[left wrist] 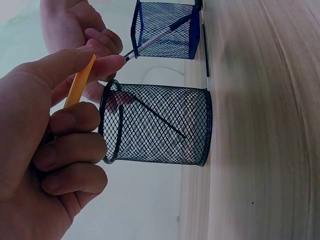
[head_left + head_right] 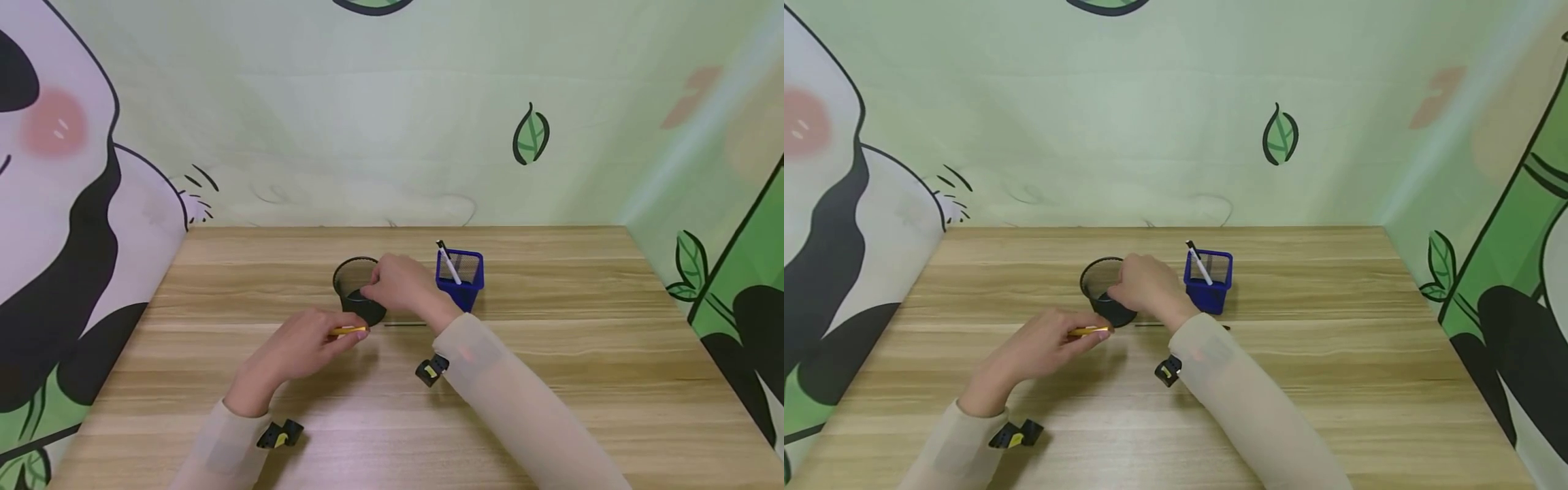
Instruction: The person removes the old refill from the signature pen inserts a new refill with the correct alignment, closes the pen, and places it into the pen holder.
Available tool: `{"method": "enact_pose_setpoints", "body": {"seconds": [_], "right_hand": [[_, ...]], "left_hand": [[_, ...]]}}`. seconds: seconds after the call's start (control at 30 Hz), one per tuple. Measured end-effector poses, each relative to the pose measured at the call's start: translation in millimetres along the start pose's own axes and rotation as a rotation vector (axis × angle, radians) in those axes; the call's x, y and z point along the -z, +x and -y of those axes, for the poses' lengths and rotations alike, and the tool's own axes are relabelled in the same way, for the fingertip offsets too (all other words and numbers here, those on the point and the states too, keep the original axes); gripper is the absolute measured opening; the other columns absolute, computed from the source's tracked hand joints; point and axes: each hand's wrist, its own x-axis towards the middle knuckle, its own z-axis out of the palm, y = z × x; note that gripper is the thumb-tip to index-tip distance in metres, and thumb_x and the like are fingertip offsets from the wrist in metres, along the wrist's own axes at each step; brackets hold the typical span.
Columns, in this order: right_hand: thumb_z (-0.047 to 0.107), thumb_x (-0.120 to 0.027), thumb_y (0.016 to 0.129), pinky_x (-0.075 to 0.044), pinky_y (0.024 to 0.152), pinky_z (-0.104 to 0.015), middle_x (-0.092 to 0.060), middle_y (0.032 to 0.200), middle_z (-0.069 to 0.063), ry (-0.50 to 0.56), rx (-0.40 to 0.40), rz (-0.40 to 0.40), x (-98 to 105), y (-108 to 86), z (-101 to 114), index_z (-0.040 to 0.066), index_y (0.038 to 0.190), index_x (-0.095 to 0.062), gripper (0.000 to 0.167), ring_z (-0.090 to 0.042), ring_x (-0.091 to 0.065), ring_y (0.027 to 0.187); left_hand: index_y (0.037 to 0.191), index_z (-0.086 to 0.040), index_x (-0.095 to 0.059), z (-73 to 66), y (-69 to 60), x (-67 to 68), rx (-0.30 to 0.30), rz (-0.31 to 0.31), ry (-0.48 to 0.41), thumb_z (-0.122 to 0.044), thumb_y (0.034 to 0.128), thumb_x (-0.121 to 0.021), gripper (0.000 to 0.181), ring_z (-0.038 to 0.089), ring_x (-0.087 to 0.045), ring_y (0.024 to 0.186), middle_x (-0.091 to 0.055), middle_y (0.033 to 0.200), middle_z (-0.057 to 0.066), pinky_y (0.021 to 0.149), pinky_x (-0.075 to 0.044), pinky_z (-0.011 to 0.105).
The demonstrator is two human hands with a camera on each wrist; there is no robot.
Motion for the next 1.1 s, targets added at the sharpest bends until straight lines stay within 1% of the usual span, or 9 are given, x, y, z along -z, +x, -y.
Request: {"method": "enact_pose_setpoints", "body": {"seconds": [0.1, 0.17, 0.23, 0.33, 0.43, 0.57, 0.77, 0.93, 1.1], "right_hand": [[0.036, -0.071, 0.094, -0.024, 0.047, -0.025, -0.036, 0.05, 0.009, -0.009, -0.046, 0.036, 2.7, 3.8, 3.4, 0.019, 0.053, -0.046, 0.051, -0.009, -0.033, 0.047], [0.037, -0.073, 0.094, -0.026, 0.047, -0.025, -0.037, 0.051, 0.008, -0.018, -0.08, 0.062, 4.1, 6.6, 6.3, 0.019, 0.056, -0.05, 0.048, -0.01, -0.034, 0.047], [0.039, -0.074, 0.093, -0.031, 0.049, -0.026, -0.043, 0.055, 0.007, -0.036, -0.11, 0.083, 5.2, 9.4, 9.2, 0.017, 0.063, -0.058, 0.041, -0.011, -0.04, 0.05], [0.042, -0.077, 0.091, -0.038, 0.053, -0.027, -0.056, 0.065, 0.004, -0.064, -0.152, 0.105, 6.2, 13.1, 13.1, 0.015, 0.079, -0.07, 0.031, -0.014, -0.051, 0.058], [0.042, -0.08, 0.089, -0.041, 0.056, -0.028, -0.066, 0.075, 0.002, -0.109, -0.181, 0.113, 6.2, 15.4, 15.7, 0.014, 0.086, -0.073, 0.029, -0.016, -0.056, 0.065], [0.039, -0.081, 0.086, -0.043, 0.057, -0.03, -0.069, 0.081, 0.0, -0.163, -0.206, 0.105, 6.1, 16.1, 17.5, 0.015, 0.084, -0.073, 0.025, -0.018, -0.058, 0.07], [0.037, -0.081, 0.085, -0.047, 0.062, -0.033, -0.07, 0.088, -0.001, -0.209, -0.224, 0.087, 5.7, 15.4, 18.7, 0.017, 0.083, -0.072, 0.023, -0.02, -0.06, 0.077], [0.038, -0.081, 0.086, -0.049, 0.065, -0.035, -0.071, 0.092, -0.001, -0.226, -0.223, 0.088, 4.5, 16.1, 18.7, 0.016, 0.086, -0.072, 0.023, -0.02, -0.061, 0.08], [0.039, -0.08, 0.087, -0.048, 0.063, -0.032, -0.071, 0.091, -0.001, -0.23, -0.224, 0.09, 3.3, 15.5, 18.7, 0.016, 0.086, -0.073, 0.025, -0.02, -0.061, 0.08]], "left_hand": [[0.11, -0.032, -0.075, -0.1, 0.3, -0.2, -0.008, -0.01, 0.014, -0.043, 0.1042, -0.061, 0.018, 0.002, -0.05, 0.063, -0.065, 0.078, -0.016, 0.062, -0.043, 0.025], [0.109, -0.032, -0.075, -0.2, 0.1, 0.0, -0.013, -0.02, 0.024, -0.042, 0.1041, -0.062, 0.017, 0.003, -0.051, 0.064, -0.065, 0.079, -0.016, 0.062, -0.043, 0.025], [0.109, -0.031, -0.075, -0.1, -0.1, 0.1, -0.018, -0.028, 0.028, -0.04, 0.1038, -0.062, 0.016, 0.003, -0.051, 0.063, -0.066, 0.079, -0.015, 0.062, -0.043, 0.024], [0.108, -0.031, -0.075, 0.0, -0.1, 0.0, -0.022, -0.037, 0.035, -0.039, 0.1034, -0.063, 0.015, 0.002, -0.05, 0.062, -0.064, 0.076, -0.015, 0.06, -0.042, 0.024], [0.108, -0.03, -0.075, 0.2, 0.2, -0.1, -0.026, -0.04, 0.037, -0.039, 0.1033, -0.064, 0.015, 0.002, -0.049, 0.061, -0.061, 0.073, -0.016, 0.059, -0.041, 0.024], [0.108, -0.03, -0.075, 0.3, 0.8, 0.2, -0.028, -0.044, 0.043, -0.039, 0.1032, -0.064, 0.015, 0.002, -0.05, 0.061, -0.061, 0.072, -0.015, 0.059, -0.041, 0.024], [0.111, -0.03, -0.076, 0.8, 0.8, 0.4, -0.027, -0.054, 0.047, -0.04, 0.1034, -0.063, 0.018, 0.003, -0.05, 0.061, -0.063, 0.073, -0.014, 0.06, -0.042, 0.024], [0.112, -0.029, -0.076, 0.9, 0.5, 0.5, -0.028, -0.053, 0.041, -0.039, 0.1035, -0.063, 0.018, 0.003, -0.048, 0.06, -0.061, 0.071, -0.014, 0.06, -0.042, 0.024], [0.113, -0.028, -0.076, 0.3, 0.8, 0.9, -0.026, -0.049, 0.038, -0.04, 0.1035, -0.063, 0.02, 0.003, -0.049, 0.061, -0.061, 0.072, -0.014, 0.062, -0.042, 0.025]]}}
